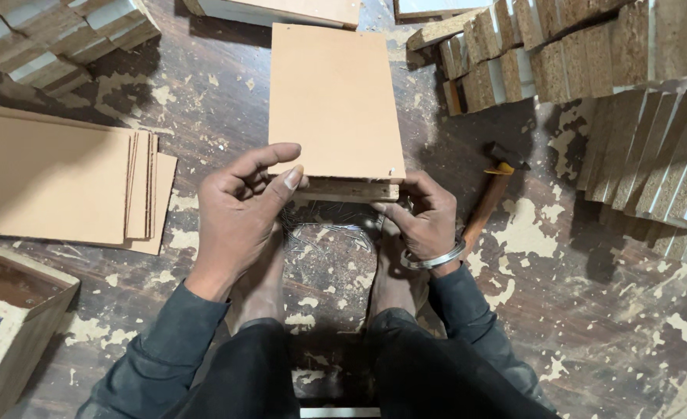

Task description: The person sits on the floor of a workshop and hammers nails to attach cardboard sheets to the sides of small wooden boxes. They pick nails from a tray, position a cardboard panel against a box, and drive nails in with a hammer, setting finished boxes aside and repeating with more boxes.

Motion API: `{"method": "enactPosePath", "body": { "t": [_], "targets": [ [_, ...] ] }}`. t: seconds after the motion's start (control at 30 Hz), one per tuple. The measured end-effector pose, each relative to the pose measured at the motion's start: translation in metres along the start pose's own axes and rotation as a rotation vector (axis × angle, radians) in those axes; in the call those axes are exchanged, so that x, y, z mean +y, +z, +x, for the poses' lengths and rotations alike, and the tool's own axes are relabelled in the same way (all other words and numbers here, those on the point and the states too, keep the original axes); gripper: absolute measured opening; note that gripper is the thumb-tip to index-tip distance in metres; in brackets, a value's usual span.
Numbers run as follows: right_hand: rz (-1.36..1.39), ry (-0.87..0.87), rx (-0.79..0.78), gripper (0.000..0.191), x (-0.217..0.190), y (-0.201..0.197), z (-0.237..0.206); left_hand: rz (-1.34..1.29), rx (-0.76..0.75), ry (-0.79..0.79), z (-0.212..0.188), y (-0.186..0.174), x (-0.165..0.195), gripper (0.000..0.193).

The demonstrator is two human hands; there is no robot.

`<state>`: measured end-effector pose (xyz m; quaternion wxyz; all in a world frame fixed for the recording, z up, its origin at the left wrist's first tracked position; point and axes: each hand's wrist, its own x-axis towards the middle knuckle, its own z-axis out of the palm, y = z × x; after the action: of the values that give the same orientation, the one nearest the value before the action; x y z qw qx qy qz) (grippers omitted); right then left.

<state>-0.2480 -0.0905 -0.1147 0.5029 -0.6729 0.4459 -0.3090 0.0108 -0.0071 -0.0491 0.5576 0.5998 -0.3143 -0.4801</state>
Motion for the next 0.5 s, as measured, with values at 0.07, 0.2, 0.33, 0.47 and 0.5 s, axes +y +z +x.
{"method": "enactPosePath", "body": {
  "t": [0.07,0.2,0.33,0.47,0.5],
  "targets": [
    [-0.05,-0.003,0.004,0.028,-0.001,-0.001,0.001,-0.002,-0.003,0.027,0.0,0.0,0.001,0.03],
    [-0.029,0.031,-0.021,0.031,0.001,-0.003,0.005,-0.074,-0.017,-0.02,0.002,0.0,0.004,0.03],
    [0.098,0.149,0.004,0.032,0.009,-0.001,0.009,-0.109,-0.035,-0.039,0.007,-0.002,0.011,0.033],
    [0.144,0.217,0.065,0.033,0.012,-0.001,0.008,-0.126,-0.031,-0.069,0.013,-0.002,0.022,0.034],
    [0.119,0.189,0.061,0.033,0.013,-0.002,0.008,-0.127,-0.021,-0.086,0.014,-0.001,0.026,0.034]
  ]
}}
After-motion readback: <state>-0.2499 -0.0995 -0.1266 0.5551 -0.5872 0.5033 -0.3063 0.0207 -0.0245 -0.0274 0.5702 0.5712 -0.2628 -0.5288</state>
